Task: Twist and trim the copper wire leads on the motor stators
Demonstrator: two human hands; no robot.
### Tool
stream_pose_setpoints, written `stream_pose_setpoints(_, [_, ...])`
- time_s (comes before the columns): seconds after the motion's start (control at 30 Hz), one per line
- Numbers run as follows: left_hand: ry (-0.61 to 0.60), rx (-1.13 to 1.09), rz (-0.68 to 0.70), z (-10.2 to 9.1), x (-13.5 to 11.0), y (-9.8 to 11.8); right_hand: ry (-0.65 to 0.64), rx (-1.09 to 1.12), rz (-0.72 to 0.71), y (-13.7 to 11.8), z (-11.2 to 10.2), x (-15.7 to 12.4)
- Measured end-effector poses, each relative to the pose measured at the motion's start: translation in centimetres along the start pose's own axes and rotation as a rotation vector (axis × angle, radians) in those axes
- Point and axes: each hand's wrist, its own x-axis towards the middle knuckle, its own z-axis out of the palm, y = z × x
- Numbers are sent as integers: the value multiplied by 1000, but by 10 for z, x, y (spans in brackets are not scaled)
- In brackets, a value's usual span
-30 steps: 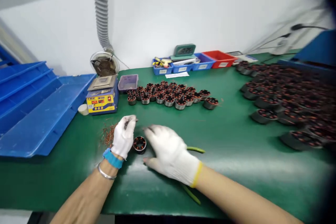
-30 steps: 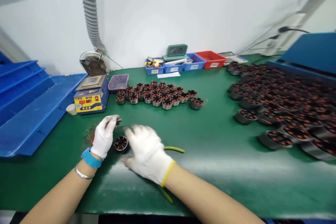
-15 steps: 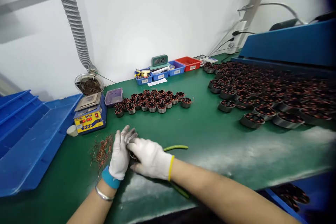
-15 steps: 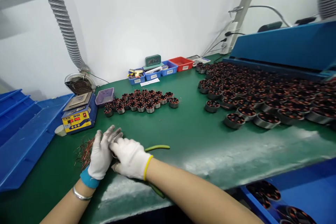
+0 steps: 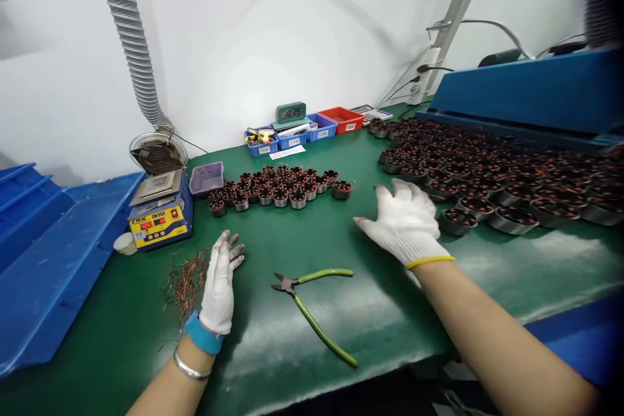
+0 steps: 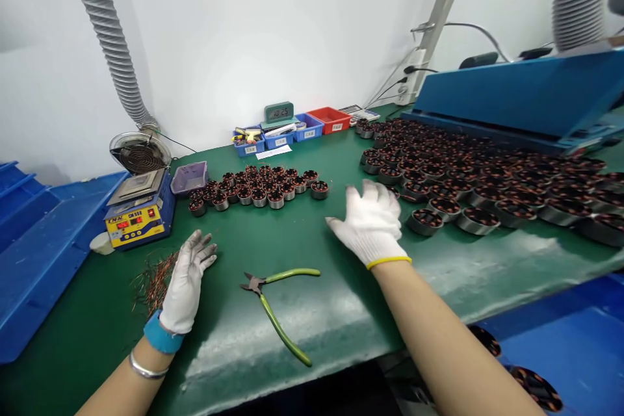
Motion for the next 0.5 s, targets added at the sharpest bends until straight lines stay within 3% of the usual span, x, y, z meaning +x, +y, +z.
stream_pose_setpoints(0.07, [0,17,30,1,-2,0,-40,-12,-176,-18,8,-5])
stream_pose_setpoints(0.17, [16,25,47,0,-2,3,-169,7,-404,-61,25,-15])
stream_pose_setpoints(0.33, [30,52,114,-5,3,6,-272,120,-768,-132,43,-42])
stream_pose_setpoints(0.43, [26,90,154,-6,2,7,-298,228,-929,-151,39,-54])
stream_pose_setpoints(0.5, [37,129,148,-5,0,9,-258,283,-883,-145,34,-46])
